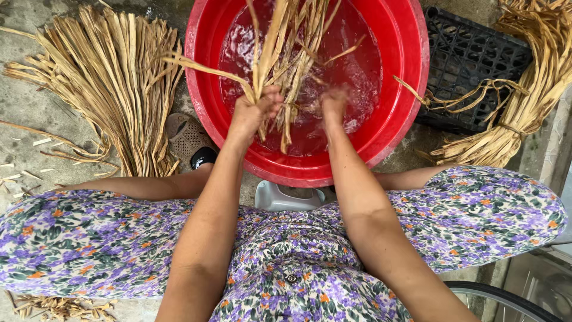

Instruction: The person sits on a low stool and washes bundles of dried leaf strips in a red basin of water, swishing and turning them by hand. They lift the wetted bundles out, set them on a black plastic crate, and gather and tie the strips into bundles.

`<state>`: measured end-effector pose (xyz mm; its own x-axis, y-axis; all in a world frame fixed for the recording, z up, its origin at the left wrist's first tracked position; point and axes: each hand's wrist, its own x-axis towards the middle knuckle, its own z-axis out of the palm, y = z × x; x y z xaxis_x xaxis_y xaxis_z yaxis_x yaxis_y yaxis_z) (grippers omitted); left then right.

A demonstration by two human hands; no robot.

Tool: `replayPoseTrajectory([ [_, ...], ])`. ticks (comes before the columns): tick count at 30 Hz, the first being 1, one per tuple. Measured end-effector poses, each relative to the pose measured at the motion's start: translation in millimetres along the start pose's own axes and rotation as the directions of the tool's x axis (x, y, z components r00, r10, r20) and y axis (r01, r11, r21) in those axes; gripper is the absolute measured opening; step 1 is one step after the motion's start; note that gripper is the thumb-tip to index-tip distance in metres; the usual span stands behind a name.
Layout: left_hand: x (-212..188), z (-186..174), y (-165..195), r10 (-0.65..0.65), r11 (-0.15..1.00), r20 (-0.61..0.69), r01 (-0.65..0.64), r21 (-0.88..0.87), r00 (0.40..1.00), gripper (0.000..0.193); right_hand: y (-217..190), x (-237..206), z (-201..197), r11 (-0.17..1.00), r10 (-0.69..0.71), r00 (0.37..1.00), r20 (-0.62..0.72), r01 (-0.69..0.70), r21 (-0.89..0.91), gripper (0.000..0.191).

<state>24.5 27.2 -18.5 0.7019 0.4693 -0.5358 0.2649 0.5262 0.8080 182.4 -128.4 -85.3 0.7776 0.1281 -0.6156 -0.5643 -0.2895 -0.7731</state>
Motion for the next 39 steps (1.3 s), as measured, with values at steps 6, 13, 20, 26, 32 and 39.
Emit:
replayPoseTrajectory([
  [6,-1.8,15.3,-5.5,0.241,0.856,-0.013,-0.206,0.473,0.971,0.03,-28.2,-14.1,51.2,0.821,-0.556,0.796,0.241,0.571,0.009,0.014],
  [13,5.3,16.0,-6.1,-0.124,0.989,0.146,0.111,0.093,0.982,0.026,-60.1,-35.5,44.7,0.845,-0.513,0.831,0.214,0.445,0.296,0.016],
  [20,-8.9,30.0,-22.0,0.134,0.95,0.022,-0.134,0.282,0.991,0.016,-49.2,-55.0,71.1,0.906,0.058,0.913,0.403,-0.218,0.363,0.022],
  [26,-44.5,22.0,28.2,-0.163,0.907,0.139,0.093,0.411,0.977,0.028,-52.7,31.0,13.9,0.79,0.32,0.939,0.128,-0.339,0.512,0.021],
  [32,-81.5,-68.9,126.2,0.11,0.987,-0.025,-0.112,-0.118,0.994,0.015,-107.8,84.2,-76.9,0.754,0.147,0.989,0.01,-0.119,0.646,0.015],
  [39,-64.1,-96.4,125.5,0.595,0.629,-0.3,-0.665,-0.403,0.745,0.019,-98.3,10.8,-8.6,0.923,0.062,0.994,-0.091,-0.023,0.383,0.037],
])
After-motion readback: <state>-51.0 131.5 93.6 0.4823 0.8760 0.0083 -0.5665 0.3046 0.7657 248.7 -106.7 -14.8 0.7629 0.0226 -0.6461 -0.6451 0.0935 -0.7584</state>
